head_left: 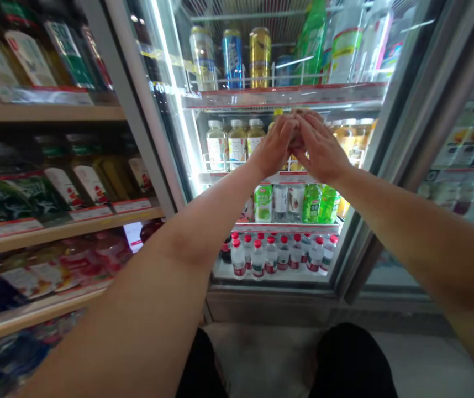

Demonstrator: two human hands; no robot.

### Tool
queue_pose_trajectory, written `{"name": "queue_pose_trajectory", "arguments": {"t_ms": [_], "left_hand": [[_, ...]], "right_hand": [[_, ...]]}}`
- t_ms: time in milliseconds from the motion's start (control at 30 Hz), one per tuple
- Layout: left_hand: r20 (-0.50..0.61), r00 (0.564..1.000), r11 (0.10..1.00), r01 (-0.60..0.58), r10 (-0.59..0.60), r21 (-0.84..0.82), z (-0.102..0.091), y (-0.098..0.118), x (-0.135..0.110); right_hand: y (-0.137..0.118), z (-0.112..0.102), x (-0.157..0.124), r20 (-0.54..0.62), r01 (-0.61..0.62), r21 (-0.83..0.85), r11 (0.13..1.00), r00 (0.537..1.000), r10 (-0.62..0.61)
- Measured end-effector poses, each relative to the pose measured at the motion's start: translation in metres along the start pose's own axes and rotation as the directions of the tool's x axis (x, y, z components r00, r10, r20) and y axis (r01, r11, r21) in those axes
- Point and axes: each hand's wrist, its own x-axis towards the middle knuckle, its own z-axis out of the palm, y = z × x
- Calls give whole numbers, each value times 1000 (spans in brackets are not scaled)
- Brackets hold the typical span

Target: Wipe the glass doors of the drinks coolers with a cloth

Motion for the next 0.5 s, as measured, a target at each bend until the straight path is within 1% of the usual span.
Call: {"name": "queue_pose_trajectory", "arguments": {"t_ms": [67,100,133,167,200,233,300,333,400,467,500], "left_hand": [[-3,999,999,-44,44,14,-12,-13,-22],[-13,999,998,-45,45,33,-19,-25,-35],[-29,999,998,-19,21,68,-27,-39,-50],[-72,996,991,55,-47,118,-35,-55,-65],[-141,982,973,153,-129,175,-43,-72,-81],[-226,954,943,247,-196,223,-50,-90,-95],[-321,906,901,360,-276,241,-58,-122,-121],[-339,888,877,406,-311,257,-60,-134,-132],[-310,885,858,434,-348,273,-59,-150,-148],[-279,889,856,436,-362,277,-53,-155,-159],[-279,889,856,436,-363,278,-50,-155,-162]], "right_hand": [[2,7,1,-33,-55,-27,998,998,55],[2,10,0,-57,-76,-36,996,996,74],[3,13,-1,-78,-90,-38,995,993,87],[2,17,-3,-91,-96,-35,995,992,92],[0,20,-7,-95,-97,-30,995,991,94],[-3,24,-11,-92,-98,-28,995,991,95],[-6,30,-19,-85,-95,-33,995,992,92],[-6,31,-20,-88,-91,-39,995,992,87],[2,27,-12,-110,-70,-50,996,992,64],[20,14,7,-183,-70,-57,996,981,59],[31,6,19,-240,-96,-56,994,968,80]]}}
